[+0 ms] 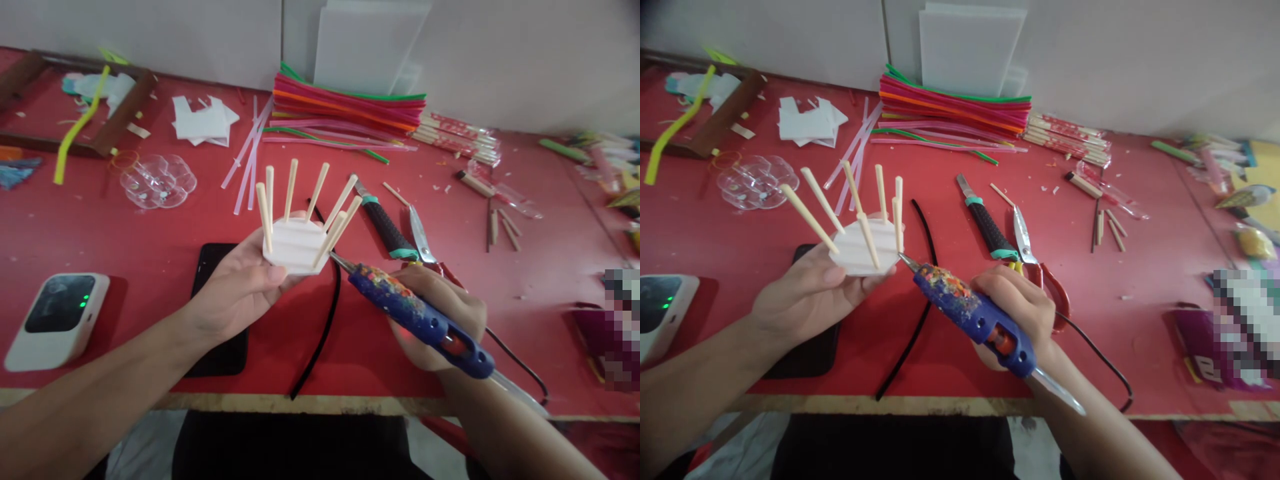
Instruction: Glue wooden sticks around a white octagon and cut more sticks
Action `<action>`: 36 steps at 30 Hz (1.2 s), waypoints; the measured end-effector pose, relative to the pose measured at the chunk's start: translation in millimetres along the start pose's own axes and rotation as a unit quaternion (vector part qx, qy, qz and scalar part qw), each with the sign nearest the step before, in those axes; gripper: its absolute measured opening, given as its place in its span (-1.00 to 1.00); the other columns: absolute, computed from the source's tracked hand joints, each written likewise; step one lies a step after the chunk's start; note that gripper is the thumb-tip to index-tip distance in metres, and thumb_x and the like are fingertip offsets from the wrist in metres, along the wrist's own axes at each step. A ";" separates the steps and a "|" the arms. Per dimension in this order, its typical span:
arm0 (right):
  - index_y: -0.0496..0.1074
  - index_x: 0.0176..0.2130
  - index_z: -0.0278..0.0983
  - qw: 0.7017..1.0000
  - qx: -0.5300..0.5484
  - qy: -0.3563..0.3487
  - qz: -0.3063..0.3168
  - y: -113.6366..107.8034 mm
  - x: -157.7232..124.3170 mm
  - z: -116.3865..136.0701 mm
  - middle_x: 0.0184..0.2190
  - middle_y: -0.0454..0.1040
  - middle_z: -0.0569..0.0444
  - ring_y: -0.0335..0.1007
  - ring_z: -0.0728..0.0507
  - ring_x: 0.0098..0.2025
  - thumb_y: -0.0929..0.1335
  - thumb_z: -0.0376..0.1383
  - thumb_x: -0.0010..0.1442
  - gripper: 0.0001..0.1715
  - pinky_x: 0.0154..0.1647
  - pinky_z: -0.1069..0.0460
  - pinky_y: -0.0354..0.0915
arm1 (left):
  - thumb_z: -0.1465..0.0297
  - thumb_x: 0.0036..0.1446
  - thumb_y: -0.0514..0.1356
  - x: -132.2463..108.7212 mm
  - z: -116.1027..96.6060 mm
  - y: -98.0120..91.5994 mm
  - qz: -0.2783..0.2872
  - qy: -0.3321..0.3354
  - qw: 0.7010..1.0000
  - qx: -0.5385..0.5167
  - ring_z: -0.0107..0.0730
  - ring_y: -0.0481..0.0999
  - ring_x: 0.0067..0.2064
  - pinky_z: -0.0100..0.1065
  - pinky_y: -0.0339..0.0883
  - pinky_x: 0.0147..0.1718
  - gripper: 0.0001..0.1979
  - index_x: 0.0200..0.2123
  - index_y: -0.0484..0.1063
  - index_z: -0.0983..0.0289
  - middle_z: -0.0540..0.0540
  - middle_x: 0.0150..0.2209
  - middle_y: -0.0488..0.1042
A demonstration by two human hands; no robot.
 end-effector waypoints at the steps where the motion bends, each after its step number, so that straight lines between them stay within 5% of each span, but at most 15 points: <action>1: 0.42 -0.15 -0.16 1.000 0.003 -0.001 0.002 0.0 -0.2 -0.2 -0.39 0.46 0.13 0.43 -0.08 -0.42 0.33 -0.41 0.06 -0.69 -0.42 -0.02 0.38 | 0.55 0.09 0.34 -0.1 -0.1 -0.2 -0.002 -0.002 1.000 -0.001 -0.41 0.62 -0.09 -0.54 0.49 -0.12 -0.62 0.00 0.60 0.19 0.02 -0.08 0.65; 9: 0.41 -0.17 -0.14 1.000 -0.001 0.023 0.012 -1.9 -2.0 1.6 -0.41 0.43 0.11 0.40 -0.11 -0.44 0.33 -0.39 0.11 -0.74 -0.44 -0.04 0.35 | 0.47 0.03 0.37 -0.6 -0.9 -1.5 -0.025 -0.017 0.999 0.034 -0.16 0.58 0.08 -0.32 0.44 0.12 -0.59 0.00 0.57 0.20 0.07 -0.10 0.64; 25: 0.44 -0.13 -0.16 0.999 -0.011 0.024 -0.018 -1.8 -3.8 0.3 -0.37 0.52 0.10 0.46 -0.11 -0.44 0.40 -0.36 0.09 -0.70 -0.40 -0.04 0.40 | 0.50 0.05 0.36 -0.9 1.4 -1.6 0.005 -0.011 1.000 0.020 -0.21 0.60 0.04 -0.36 0.48 0.02 -0.60 0.00 0.58 0.19 0.05 -0.05 0.65; 29: 0.47 -0.02 -0.14 0.988 -0.128 0.058 -0.065 -30.2 -4.5 -22.8 -0.42 0.53 0.09 0.40 -0.10 -0.54 0.46 -0.26 0.11 -0.60 -0.49 -0.04 0.33 | 0.49 0.06 0.36 -1.2 1.1 -3.1 0.000 -0.005 1.000 0.017 -0.20 0.60 0.04 -0.34 0.48 0.03 -0.59 0.02 0.58 0.15 0.03 -0.08 0.66; 33: 0.49 -0.01 -0.15 0.964 -0.261 -0.013 0.039 -80.6 -4.8 -72.4 -0.39 0.56 0.02 0.45 -0.13 -0.46 0.41 -0.17 0.18 -0.63 -0.50 -0.05 0.21 | 0.44 0.07 0.37 -0.5 -0.2 -5.0 -0.004 -0.002 1.000 0.005 -0.22 0.58 0.08 -0.37 0.47 0.07 -0.62 0.00 0.58 0.18 0.05 -0.01 0.64; 36: 0.47 0.06 -0.10 0.948 -0.314 -0.030 0.049 -114.8 -18.3 -119.9 -0.36 0.52 0.02 0.41 -0.16 -0.44 0.25 -0.05 0.34 -0.60 -0.52 -0.04 0.18 | 0.37 0.08 0.39 0.3 -0.6 -7.1 -0.023 -0.004 1.000 0.015 -0.15 0.53 0.16 -0.32 0.45 0.12 -0.59 0.04 0.55 0.20 0.10 0.04 0.61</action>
Point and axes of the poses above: each hand's wrist, its own x-axis towards the middle knuckle, its own y-axis out of the palm, z = x × y, the point moved 1 cm from there along x, towards the middle knuckle
